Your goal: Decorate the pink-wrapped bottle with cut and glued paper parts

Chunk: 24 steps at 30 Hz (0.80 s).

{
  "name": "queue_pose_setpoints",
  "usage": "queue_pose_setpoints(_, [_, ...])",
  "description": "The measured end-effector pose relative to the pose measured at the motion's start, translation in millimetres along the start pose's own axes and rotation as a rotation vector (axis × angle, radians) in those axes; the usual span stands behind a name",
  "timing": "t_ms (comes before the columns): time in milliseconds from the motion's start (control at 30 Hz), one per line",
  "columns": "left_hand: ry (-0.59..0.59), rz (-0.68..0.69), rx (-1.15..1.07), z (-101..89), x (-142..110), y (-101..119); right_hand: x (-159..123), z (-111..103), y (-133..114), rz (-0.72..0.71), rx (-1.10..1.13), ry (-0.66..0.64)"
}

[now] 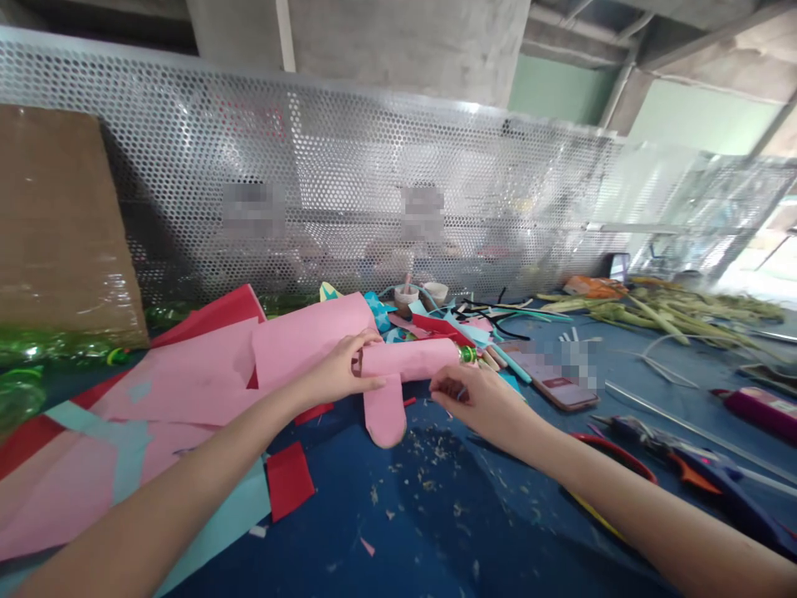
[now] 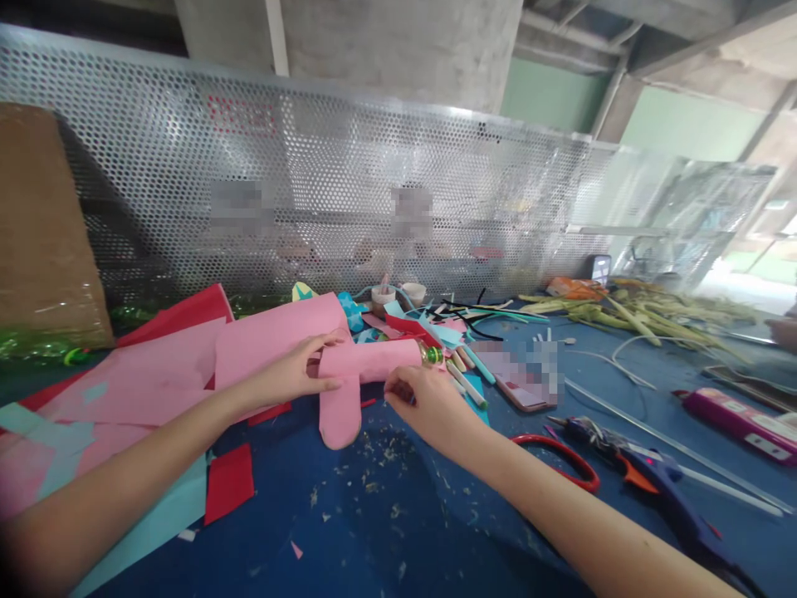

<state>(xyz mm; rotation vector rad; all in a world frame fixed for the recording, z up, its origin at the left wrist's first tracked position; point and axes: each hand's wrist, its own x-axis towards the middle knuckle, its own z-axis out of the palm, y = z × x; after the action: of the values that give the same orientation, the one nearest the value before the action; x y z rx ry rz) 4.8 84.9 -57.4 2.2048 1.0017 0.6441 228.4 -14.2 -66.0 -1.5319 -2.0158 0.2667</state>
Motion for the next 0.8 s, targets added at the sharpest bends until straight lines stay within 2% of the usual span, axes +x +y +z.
queue_pose_setpoints(167, [-0.022, -0.005, 0.006, 0.1, -0.2, 1.8, 2.0, 10.7, -2.9, -0.042, -0.044, -0.146])
queue_pose_setpoints(333, [-0.051, 0.005, -0.009, -1.1, -0.4, 2.5, 15.8, 22.6, -3.5, -0.111, -0.146, -0.204])
queue_pose_setpoints(500, [-0.134, 0.016, -0.036, -6.2, 2.5, -5.5, 20.1, 31.0, -2.3, -0.108, -0.209, -0.205])
queue_pose_setpoints(700, [-0.319, 0.041, -0.044, -28.5, -1.0, -7.9, 20.1, 25.3, -8.3, -0.102, -0.205, -0.187])
queue_pose_setpoints(800, [-0.316, 0.053, -0.035, -31.8, -2.0, -8.5, 22.4, 21.2, -9.1, -0.101, -0.194, -0.161])
